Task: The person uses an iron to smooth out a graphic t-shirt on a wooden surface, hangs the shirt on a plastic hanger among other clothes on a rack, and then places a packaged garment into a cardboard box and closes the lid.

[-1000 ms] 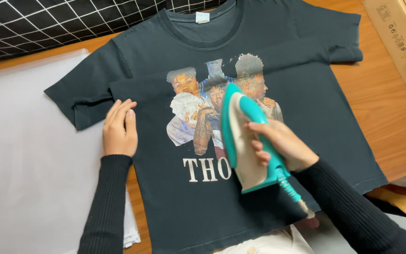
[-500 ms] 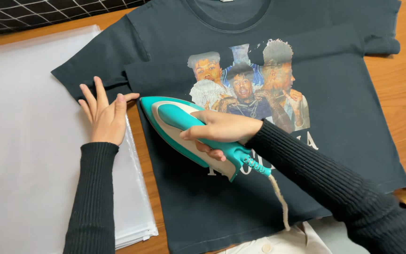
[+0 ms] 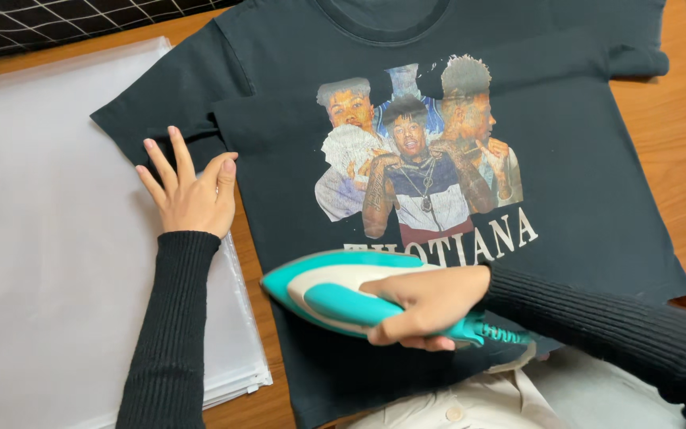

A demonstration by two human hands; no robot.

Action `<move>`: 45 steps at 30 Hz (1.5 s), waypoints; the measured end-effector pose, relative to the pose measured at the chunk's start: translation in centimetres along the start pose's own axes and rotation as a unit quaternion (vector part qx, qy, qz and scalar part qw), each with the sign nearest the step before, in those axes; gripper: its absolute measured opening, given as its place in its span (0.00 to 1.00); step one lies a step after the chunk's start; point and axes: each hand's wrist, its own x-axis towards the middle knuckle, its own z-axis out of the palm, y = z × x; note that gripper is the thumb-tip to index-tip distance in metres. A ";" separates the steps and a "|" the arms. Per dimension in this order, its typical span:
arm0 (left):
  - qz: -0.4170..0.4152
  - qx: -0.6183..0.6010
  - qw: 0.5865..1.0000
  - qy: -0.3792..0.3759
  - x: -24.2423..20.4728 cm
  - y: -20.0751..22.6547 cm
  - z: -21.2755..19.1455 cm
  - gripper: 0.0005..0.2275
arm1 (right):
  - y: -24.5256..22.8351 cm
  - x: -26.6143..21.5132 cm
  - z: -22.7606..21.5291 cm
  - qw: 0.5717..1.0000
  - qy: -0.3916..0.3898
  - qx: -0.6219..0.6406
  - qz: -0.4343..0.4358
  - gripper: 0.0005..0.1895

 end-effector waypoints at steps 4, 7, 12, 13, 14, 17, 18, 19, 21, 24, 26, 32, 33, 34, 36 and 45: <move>0.039 -0.037 0.997 0.057 -0.6 1.0 -0.2 0.21 | 0.2 -0.4 1.4 0.979 -0.084 -0.167 0.086 0.10; 0.024 -0.032 0.997 0.062 -0.5 1.3 0.2 0.20 | 0.6 -0.4 1.8 0.937 -0.151 -0.268 0.166 0.16; 0.030 -0.067 0.993 0.094 -1.6 3.2 0.6 0.17 | 1.6 -2.1 2.9 0.967 -0.025 -0.239 0.081 0.13; 0.032 -0.066 0.993 0.094 -2.5 4.1 0.9 0.17 | 2.2 -2.4 3.3 0.967 -0.023 -0.239 0.080 0.13; 0.022 -0.149 0.982 0.116 -3.4 5.0 1.3 0.18 | 2.7 -2.7 3.6 0.978 0.044 -0.193 0.064 0.12; 0.019 -0.275 0.946 0.174 -7.3 8.0 3.2 0.22 | 4.4 -3.5 4.4 0.985 0.153 -0.075 0.019 0.11; 0.024 -0.318 0.925 0.206 -8.7 9.1 4.0 0.22 | 5.0 -3.7 4.6 0.981 0.191 -0.003 -0.008 0.11; 0.025 -0.317 0.925 0.206 -9.3 9.9 4.9 0.22 | 5.0 -4.2 4.8 0.981 0.192 -0.002 -0.009 0.11; 0.026 -0.331 0.927 0.177 -10.7 11.3 6.6 0.23 | 5.1 -4.8 5.1 0.961 0.262 0.056 -0.072 0.12; 0.028 -0.203 0.954 0.221 -10.5 11.6 8.0 0.21 | 5.9 -5.6 4.8 0.947 0.295 0.059 -0.108 0.14; 0.024 -0.127 0.970 0.204 -10.2 11.7 8.4 0.22 | 6.4 -6.6 4.4 0.941 0.311 0.077 -0.111 0.13; 0.006 0.000 0.986 0.169 -10.0 11.5 9.1 0.22 | 10.3 -9.9 2.7 0.895 0.401 0.159 -0.110 0.08; 0.006 -0.002 0.985 0.174 -9.9 11.3 9.4 0.22 | 11.4 -10.4 2.3 0.869 0.436 0.188 -0.138 0.05; 0.005 -0.002 0.985 0.174 -10.0 11.4 9.4 0.22 | 12.6 -11.3 1.8 0.870 0.436 0.187 -0.137 0.05; -0.006 0.010 0.988 0.156 -9.9 11.3 9.4 0.22 | 14.9 -13.1 0.6 0.843 0.484 0.193 -0.134 0.07; -0.011 0.036 0.987 0.158 -10.0 11.7 9.0 0.22 | 21.9 -23.1 -4.0 0.785 0.547 0.261 -0.127 0.15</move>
